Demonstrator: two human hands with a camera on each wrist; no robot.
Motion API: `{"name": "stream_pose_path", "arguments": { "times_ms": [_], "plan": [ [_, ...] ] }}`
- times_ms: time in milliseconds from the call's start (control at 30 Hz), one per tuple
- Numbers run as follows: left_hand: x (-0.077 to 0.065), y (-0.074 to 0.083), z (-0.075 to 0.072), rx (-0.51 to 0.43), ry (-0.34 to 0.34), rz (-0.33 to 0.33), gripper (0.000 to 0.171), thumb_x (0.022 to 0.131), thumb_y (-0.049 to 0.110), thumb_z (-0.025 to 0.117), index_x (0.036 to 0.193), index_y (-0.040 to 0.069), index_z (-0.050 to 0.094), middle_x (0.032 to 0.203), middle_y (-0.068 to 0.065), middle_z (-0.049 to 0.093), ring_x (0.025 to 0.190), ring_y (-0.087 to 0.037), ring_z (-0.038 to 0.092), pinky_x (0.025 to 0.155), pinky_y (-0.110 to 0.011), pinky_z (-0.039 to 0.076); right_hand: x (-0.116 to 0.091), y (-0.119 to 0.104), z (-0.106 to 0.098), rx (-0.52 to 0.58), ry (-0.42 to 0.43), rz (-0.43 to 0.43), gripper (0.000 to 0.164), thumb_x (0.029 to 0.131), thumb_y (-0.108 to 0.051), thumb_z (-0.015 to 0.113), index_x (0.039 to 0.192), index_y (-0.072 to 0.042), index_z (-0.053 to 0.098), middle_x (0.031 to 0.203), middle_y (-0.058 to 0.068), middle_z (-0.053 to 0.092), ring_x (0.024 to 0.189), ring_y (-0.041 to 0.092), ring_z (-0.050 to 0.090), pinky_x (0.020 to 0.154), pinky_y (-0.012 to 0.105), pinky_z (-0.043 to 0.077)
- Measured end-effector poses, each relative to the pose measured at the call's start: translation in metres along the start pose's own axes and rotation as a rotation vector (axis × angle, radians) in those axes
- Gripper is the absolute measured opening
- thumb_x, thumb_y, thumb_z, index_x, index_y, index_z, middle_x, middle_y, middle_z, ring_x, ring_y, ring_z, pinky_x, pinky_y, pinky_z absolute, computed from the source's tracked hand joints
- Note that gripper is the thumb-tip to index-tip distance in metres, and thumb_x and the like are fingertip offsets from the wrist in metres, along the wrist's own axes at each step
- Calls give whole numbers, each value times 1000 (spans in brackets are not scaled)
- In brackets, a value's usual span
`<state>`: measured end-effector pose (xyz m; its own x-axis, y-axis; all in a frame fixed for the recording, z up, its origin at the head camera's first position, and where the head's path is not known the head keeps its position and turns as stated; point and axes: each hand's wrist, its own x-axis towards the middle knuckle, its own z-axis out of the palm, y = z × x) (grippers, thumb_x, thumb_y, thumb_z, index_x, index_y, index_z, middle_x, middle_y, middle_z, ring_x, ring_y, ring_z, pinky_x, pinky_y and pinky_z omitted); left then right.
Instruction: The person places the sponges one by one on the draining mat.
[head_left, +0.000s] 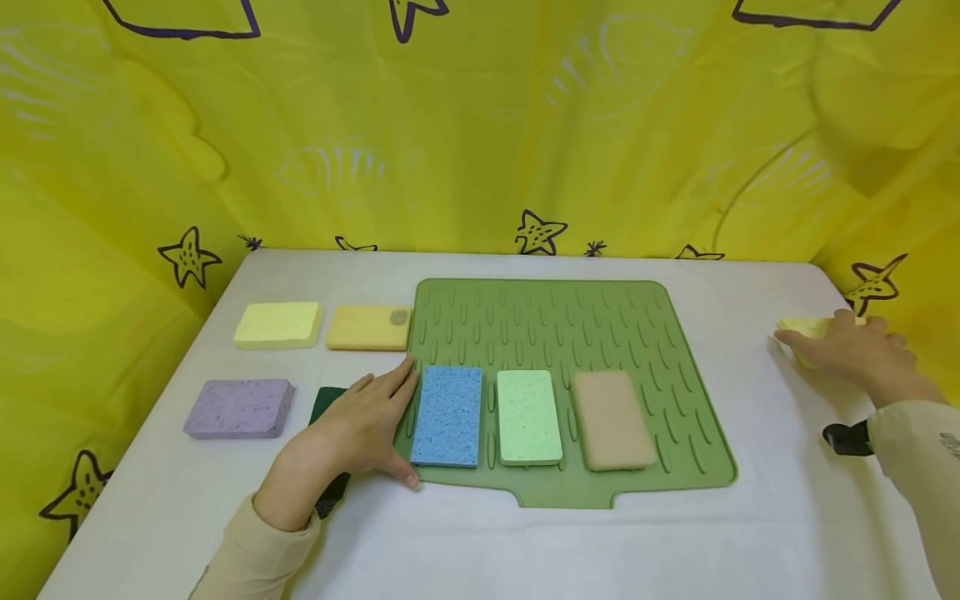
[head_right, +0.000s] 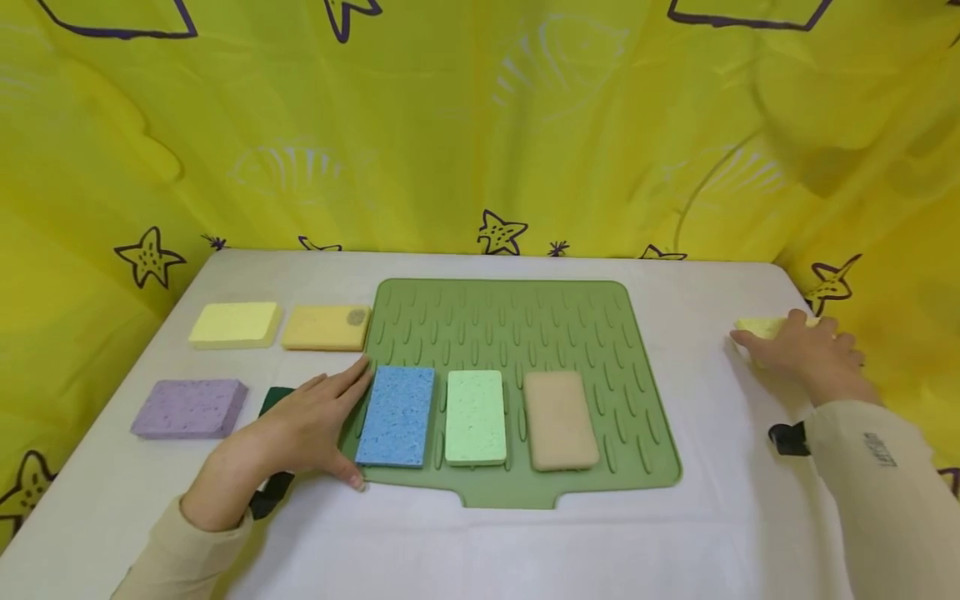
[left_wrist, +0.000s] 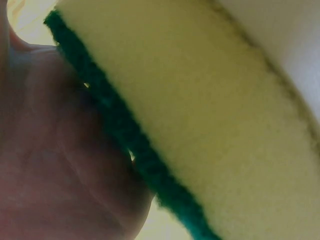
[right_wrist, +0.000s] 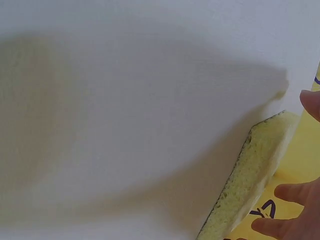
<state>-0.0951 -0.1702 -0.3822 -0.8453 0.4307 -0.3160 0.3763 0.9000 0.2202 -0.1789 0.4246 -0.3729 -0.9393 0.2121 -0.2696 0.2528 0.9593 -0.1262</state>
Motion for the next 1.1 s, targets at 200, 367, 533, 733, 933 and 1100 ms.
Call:
{"name": "stream_pose_path", "arguments": {
  "times_ms": [200, 367, 533, 733, 933, 1100],
  "plan": [
    [1, 0, 0, 7, 7, -3, 139, 55, 66, 86, 156, -3, 20, 167, -17, 8, 151, -35, 24, 124, -55, 19, 3, 5, 0, 36, -65, 28, 109, 94, -71, 34, 143, 20, 1, 121, 61, 13, 102, 76, 26, 80, 78, 32],
    [1, 0, -1, 12, 11, 0, 139, 54, 66, 85, 156, -3, 20, 167, -18, 9, 151, -35, 24, 124, -55, 20, 7, 9, 3, 72, -101, 30, 107, 94, -71, 34, 149, 10, -8, 121, 61, 7, 103, 75, 22, 76, 81, 33],
    [1, -1, -1, 18, 14, 3, 139, 54, 66, 85, 156, -4, 20, 167, -18, 9, 151, -35, 24, 124, -55, 20, 11, 12, 6, 69, -93, 31, 103, 94, -72, 31, 152, 4, -7, 119, 59, 6, 96, 69, 23, 71, 82, 33],
    [1, 0, -1, 18, 13, 8, 139, 54, 66, 86, 156, -4, 20, 167, -18, 9, 151, -35, 24, 124, -55, 20, 12, 10, 8, 66, -80, 59, 104, 94, -72, 34, 150, 8, -1, 119, 61, 8, 96, 72, 23, 75, 80, 31],
    [1, 0, 0, 11, 11, 4, 140, 54, 66, 86, 156, -4, 20, 167, -18, 9, 151, -35, 24, 124, -55, 20, 12, 11, 9, 79, -62, 78, 102, 92, -72, 38, 144, 9, 5, 116, 62, 13, 98, 73, 23, 79, 78, 30],
    [2, -1, 0, 8, 4, -1, 140, 54, 66, 86, 156, -3, 19, 167, -17, 8, 152, -34, 23, 124, -54, 19, 13, 13, 10, 74, -21, 80, 100, 92, -71, 41, 141, 10, 10, 115, 61, 19, 96, 72, 26, 79, 75, 29]
  ]
}}
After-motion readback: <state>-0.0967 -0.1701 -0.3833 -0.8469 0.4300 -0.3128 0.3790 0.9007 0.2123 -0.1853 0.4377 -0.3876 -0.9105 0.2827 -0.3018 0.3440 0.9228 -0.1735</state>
